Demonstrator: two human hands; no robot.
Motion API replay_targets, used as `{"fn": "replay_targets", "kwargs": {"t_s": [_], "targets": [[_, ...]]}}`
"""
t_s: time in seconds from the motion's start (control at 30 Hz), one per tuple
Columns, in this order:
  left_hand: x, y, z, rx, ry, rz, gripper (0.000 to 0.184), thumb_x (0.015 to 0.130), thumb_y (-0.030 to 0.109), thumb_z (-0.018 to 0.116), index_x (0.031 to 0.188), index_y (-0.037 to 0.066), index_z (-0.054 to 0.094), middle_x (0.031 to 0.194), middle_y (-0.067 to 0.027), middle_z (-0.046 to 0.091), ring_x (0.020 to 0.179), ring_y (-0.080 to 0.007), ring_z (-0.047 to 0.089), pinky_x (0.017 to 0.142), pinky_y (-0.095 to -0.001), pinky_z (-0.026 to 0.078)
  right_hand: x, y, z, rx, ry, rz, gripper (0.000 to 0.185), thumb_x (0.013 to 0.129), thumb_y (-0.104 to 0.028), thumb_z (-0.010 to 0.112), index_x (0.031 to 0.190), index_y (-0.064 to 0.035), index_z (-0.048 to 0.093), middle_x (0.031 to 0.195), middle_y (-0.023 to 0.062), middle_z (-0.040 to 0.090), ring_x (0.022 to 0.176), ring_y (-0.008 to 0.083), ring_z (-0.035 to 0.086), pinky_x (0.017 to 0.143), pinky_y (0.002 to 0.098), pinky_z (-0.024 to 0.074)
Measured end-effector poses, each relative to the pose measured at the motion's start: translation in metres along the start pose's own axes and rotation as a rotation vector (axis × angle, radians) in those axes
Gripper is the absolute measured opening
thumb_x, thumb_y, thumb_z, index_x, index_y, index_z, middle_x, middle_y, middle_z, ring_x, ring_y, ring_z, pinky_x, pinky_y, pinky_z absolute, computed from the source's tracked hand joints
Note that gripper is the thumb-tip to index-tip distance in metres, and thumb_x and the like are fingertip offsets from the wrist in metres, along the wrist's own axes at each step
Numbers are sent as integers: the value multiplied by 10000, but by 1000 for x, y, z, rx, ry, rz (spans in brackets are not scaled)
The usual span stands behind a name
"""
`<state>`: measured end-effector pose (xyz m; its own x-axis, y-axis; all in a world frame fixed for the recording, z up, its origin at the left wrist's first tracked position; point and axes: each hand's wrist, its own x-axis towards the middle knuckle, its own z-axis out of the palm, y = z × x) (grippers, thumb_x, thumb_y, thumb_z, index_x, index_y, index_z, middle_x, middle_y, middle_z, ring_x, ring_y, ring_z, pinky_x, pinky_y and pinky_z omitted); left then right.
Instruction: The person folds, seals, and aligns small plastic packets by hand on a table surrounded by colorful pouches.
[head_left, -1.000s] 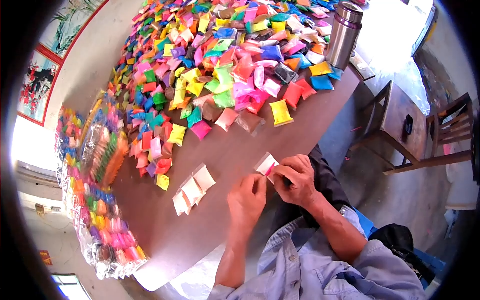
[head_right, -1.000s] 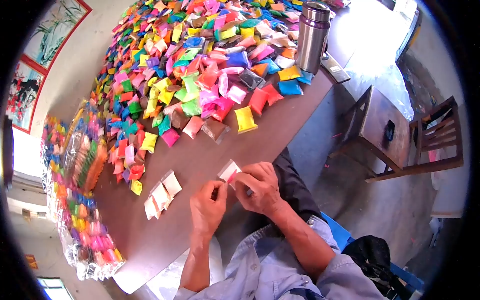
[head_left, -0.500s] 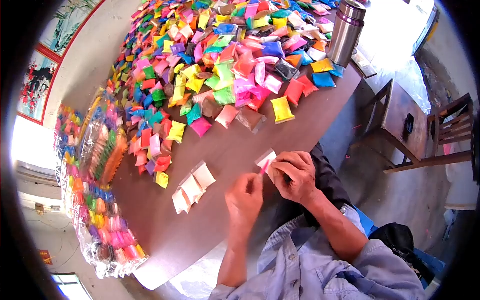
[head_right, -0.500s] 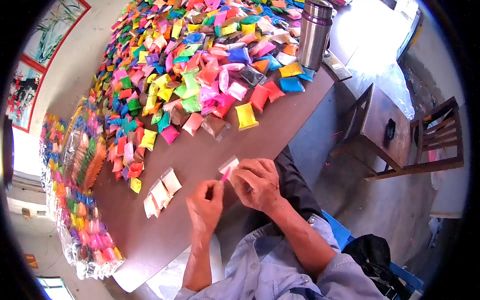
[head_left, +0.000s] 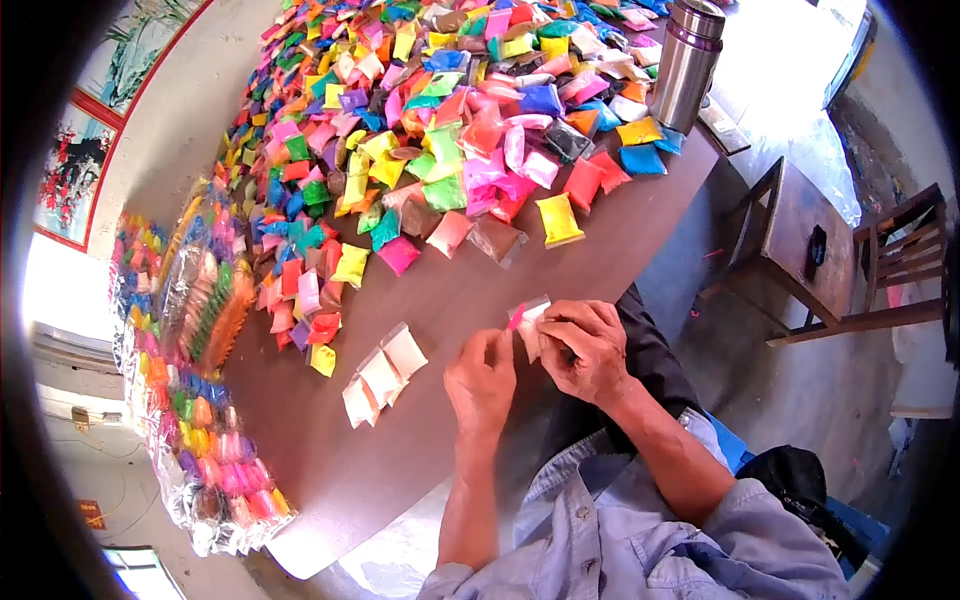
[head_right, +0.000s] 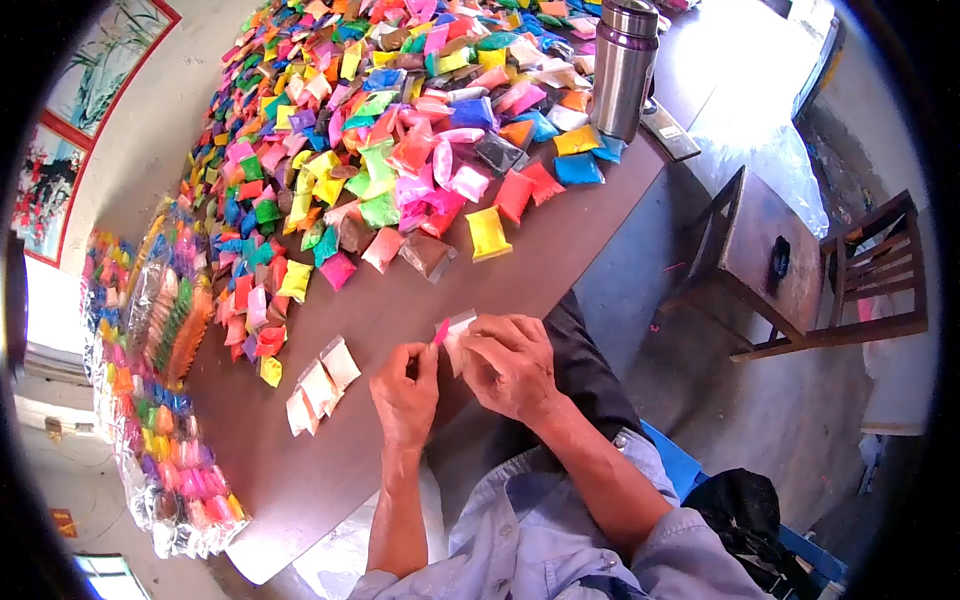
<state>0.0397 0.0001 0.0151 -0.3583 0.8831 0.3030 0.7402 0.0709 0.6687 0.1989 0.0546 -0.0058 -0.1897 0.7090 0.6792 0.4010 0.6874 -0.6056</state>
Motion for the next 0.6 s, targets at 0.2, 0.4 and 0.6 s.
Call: {"fn": "replay_targets", "kwargs": {"t_s": [0.2, 0.4, 0.6], "targets": [[-5, 18, -15, -87, -63, -198, 115, 917, 125, 731, 894, 25, 679, 786, -136, 696, 679, -304, 685, 615, -383, 531, 0, 1, -2, 9, -30, 19, 184, 762, -31, 763, 931, -80, 711, 1047, 53, 732, 920, 255, 680, 879, 363, 492], [-14, 14, -3, -36, -40, -7, 126, 924, 113, 718, 925, -10, 694, 780, -163, 700, 658, -235, 679, 632, -344, 532, 1, 2, -1, 0, -34, 23, 190, 767, -30, 760, 929, -88, 679, 1018, 42, 731, 900, 254, 679, 861, 365, 487], [7, 2, 3, -56, -31, -52, 94, 907, 130, 727, 902, 44, 690, 818, -147, 707, 684, -326, 696, 618, -402, 534, 1, 3, 0, 3, -30, 18, 202, 751, -17, 758, 919, -95, 676, 1006, 27, 728, 889, 249, 679, 853, 362, 487]]}}
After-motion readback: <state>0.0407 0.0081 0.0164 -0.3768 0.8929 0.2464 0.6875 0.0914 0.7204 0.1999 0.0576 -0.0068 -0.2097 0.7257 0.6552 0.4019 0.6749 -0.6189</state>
